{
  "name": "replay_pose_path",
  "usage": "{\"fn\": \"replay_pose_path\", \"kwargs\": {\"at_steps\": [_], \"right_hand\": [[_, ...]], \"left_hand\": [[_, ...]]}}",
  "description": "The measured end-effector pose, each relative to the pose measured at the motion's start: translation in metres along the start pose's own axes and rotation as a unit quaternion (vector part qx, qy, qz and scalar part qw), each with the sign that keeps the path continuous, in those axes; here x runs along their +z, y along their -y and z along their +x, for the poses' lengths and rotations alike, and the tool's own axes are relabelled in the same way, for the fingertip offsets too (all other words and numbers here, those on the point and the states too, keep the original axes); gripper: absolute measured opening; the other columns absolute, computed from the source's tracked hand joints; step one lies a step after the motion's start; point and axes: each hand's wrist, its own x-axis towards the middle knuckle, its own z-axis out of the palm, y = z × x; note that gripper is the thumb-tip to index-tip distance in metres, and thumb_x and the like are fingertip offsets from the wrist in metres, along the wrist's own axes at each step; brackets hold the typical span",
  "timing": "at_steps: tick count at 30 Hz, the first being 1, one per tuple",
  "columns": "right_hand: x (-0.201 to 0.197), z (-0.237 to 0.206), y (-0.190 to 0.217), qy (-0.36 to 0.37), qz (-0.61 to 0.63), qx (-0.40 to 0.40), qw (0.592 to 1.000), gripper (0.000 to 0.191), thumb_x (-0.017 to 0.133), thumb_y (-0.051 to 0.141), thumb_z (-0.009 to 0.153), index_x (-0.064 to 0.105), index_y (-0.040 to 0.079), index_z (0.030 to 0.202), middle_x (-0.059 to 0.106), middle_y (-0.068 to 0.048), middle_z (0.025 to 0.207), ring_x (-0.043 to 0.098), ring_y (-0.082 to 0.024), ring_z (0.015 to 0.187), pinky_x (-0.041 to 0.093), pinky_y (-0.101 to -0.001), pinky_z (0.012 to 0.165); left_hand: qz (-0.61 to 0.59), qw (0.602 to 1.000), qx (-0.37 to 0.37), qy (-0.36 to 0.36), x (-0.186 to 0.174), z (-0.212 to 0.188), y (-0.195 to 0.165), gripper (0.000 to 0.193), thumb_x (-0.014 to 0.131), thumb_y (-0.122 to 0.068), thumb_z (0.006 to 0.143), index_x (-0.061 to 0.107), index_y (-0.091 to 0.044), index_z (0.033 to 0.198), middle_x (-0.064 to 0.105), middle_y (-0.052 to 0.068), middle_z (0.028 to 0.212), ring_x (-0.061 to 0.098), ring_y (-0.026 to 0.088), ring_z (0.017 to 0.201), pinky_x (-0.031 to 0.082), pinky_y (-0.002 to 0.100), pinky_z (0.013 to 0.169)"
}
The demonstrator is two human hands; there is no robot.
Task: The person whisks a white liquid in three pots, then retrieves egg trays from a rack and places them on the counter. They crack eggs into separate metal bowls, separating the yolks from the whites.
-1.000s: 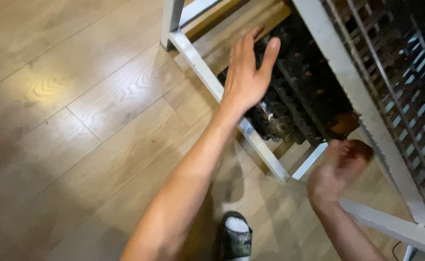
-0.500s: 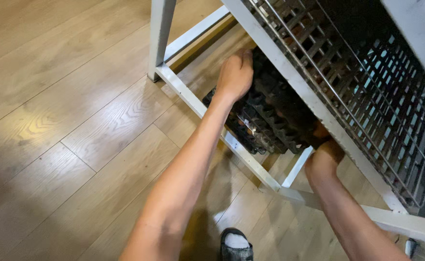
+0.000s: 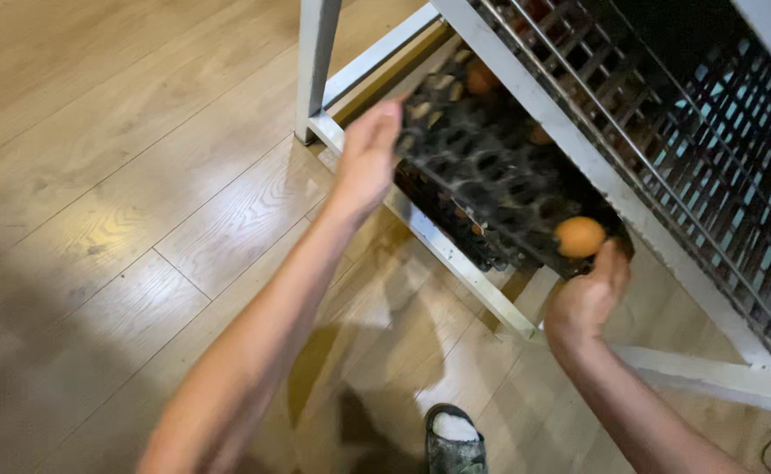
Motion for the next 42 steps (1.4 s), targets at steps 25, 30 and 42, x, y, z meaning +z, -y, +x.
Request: {"fn": "replay_pose_path", "kwargs": {"at_steps": [25, 30, 42], "right_hand": [[0.105, -0.212, -0.024, 0.498, 0.018, -0.270, 0.824, 0.032, 0.044, 0.022, 0.107, 0.052, -0.004, 0.125, 0.052, -0.023, 0.123, 0.051, -0.040, 0.117, 0.040, -0.0452, 0.106], [0.145, -0.227, -0.053, 0.554, -0.049, -0.291, 0.778, 0.034, 0.047, 0.025, 0.107, 0.052, -0.005, 0.122, 0.052, -0.025, 0.122, 0.052, -0.042, 0.116, 0.040, -0.0474, 0.106], [0.119, -0.183, -0.003, 0.642, -0.165, -0.082, 0.745, 0.035, 0.055, 0.033, 0.101, 0.066, 0.004, 0.119, 0.069, -0.015, 0.114, 0.071, -0.027, 0.093, 0.055, -0.0379, 0.085]], "left_hand": [[0.105, 0.934, -0.141, -0.310, -0.231, -0.348, -0.059, 0.040, 0.049, -0.015, 0.108, 0.057, 0.005, 0.142, 0.065, 0.011, 0.134, 0.059, 0.016, 0.121, 0.043, 0.032, 0.109], [0.078, 0.908, -0.216, -0.351, -0.241, -0.347, -0.062, 0.038, 0.047, -0.018, 0.110, 0.058, -0.002, 0.143, 0.066, 0.005, 0.132, 0.059, 0.013, 0.116, 0.043, 0.029, 0.104], [0.600, 0.743, -0.022, -0.297, -0.181, -0.256, -0.069, 0.040, 0.064, -0.018, 0.101, 0.053, 0.005, 0.132, 0.051, 0.025, 0.132, 0.043, 0.040, 0.128, 0.032, 0.055, 0.110]]}}
